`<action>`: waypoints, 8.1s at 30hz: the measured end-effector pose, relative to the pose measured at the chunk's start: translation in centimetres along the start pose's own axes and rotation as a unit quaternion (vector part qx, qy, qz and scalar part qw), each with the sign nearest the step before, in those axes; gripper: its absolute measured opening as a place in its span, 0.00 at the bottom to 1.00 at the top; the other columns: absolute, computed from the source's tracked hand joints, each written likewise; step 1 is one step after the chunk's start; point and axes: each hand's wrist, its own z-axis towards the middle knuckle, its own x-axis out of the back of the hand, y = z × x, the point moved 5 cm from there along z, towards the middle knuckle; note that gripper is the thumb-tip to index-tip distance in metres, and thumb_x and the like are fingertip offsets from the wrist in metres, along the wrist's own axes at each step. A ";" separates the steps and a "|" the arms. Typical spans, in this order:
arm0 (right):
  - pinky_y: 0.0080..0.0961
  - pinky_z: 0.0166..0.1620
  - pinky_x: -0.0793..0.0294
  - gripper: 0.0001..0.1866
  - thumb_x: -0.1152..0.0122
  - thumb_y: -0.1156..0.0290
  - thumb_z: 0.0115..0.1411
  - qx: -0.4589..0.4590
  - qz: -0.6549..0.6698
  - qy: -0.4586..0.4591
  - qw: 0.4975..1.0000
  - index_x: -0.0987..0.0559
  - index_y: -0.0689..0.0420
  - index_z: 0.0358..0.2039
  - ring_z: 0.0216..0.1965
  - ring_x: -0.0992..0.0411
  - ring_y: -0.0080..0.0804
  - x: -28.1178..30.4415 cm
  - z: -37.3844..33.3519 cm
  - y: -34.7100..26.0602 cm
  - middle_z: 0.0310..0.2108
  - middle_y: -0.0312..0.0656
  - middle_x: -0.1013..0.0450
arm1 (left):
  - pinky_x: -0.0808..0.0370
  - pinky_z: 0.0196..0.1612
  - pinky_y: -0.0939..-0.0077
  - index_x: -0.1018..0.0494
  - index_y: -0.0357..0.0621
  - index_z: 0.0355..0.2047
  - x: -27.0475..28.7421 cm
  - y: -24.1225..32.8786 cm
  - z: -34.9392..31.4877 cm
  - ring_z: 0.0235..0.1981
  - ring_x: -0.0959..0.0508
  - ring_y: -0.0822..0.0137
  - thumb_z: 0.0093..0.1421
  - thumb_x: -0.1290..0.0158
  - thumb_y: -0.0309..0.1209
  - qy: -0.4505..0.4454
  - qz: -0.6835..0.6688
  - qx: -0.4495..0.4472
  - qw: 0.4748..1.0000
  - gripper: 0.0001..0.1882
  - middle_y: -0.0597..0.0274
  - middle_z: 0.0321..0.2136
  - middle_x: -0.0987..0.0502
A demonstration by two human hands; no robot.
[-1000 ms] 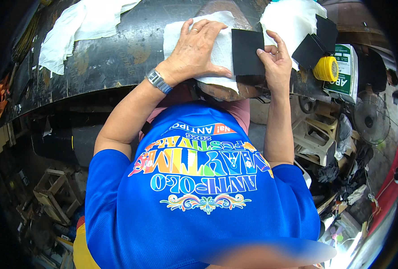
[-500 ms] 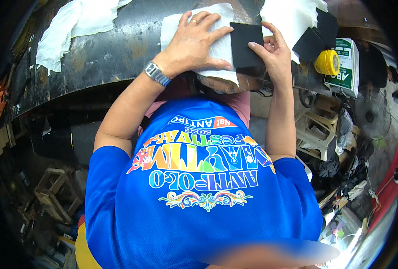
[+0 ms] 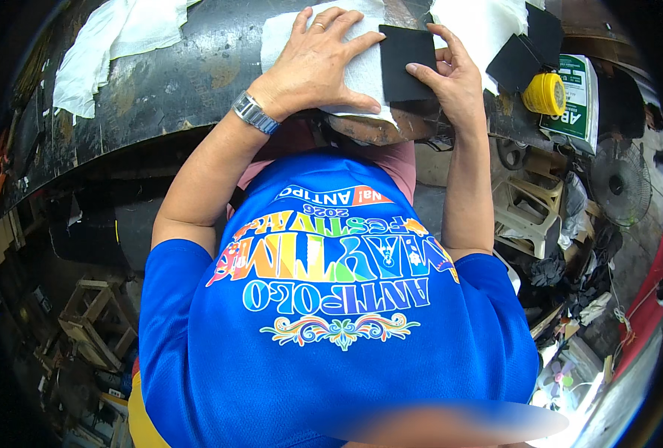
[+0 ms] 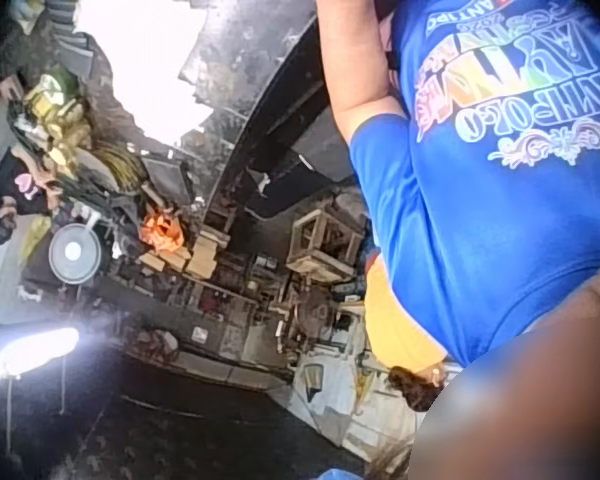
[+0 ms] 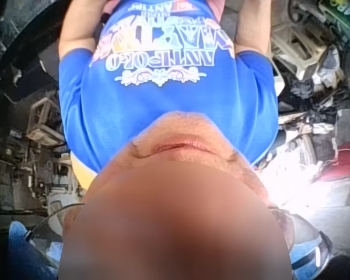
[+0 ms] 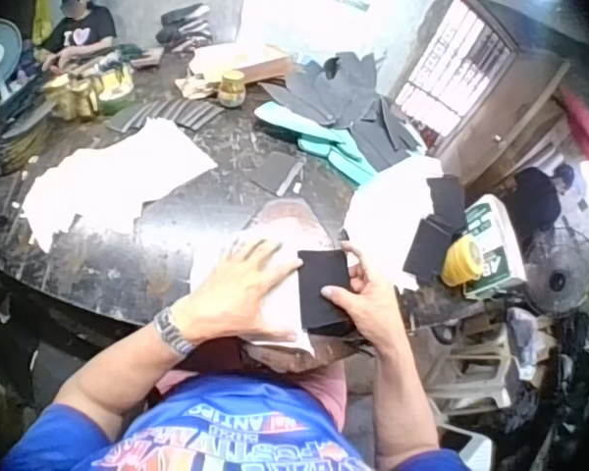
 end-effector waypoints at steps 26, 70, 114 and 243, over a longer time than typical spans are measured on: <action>0.35 0.45 0.24 0.30 0.41 0.81 0.54 -0.047 -0.284 0.112 0.951 0.26 0.58 0.61 0.42 0.23 0.44 4.8 -12.0 2.1 0.45 0.51 0.27 | 0.54 0.73 0.34 0.41 0.45 0.71 -1.4 -0.3 -0.5 0.73 0.44 0.48 0.37 0.36 0.76 0.025 0.065 0.018 0.997 0.68 0.45 0.70 0.39; 0.36 0.51 0.27 0.16 0.29 0.69 0.57 0.086 -0.323 0.221 0.916 0.17 0.57 0.46 0.46 0.24 0.44 7.1 -9.9 2.3 0.41 0.45 0.21 | 0.45 0.70 0.40 0.19 0.52 0.52 2.5 -7.1 -7.7 0.60 0.26 0.54 0.61 0.36 0.46 0.145 -0.047 0.145 0.978 0.22 0.56 0.59 0.24; 0.27 0.49 0.24 0.39 0.36 0.83 0.61 0.275 -0.024 -0.120 0.954 0.37 0.48 0.71 0.41 0.22 0.28 -11.4 5.8 -10.6 0.40 0.41 0.19 | 0.28 0.59 0.60 0.19 0.43 0.47 5.8 -6.1 -9.3 0.53 0.21 0.53 0.59 0.36 0.29 0.245 -0.072 0.153 0.955 0.15 0.53 0.49 0.19; 0.23 0.47 0.19 0.33 0.45 0.82 0.67 0.014 0.352 0.055 0.934 0.41 0.56 0.72 0.43 0.22 0.24 -0.1 -0.9 0.6 0.40 0.44 0.21 | 0.45 0.73 0.47 0.33 0.43 0.65 -1.4 0.0 -0.9 0.66 0.33 0.48 0.46 0.30 0.59 0.086 -0.022 0.067 0.994 0.52 0.46 0.61 0.29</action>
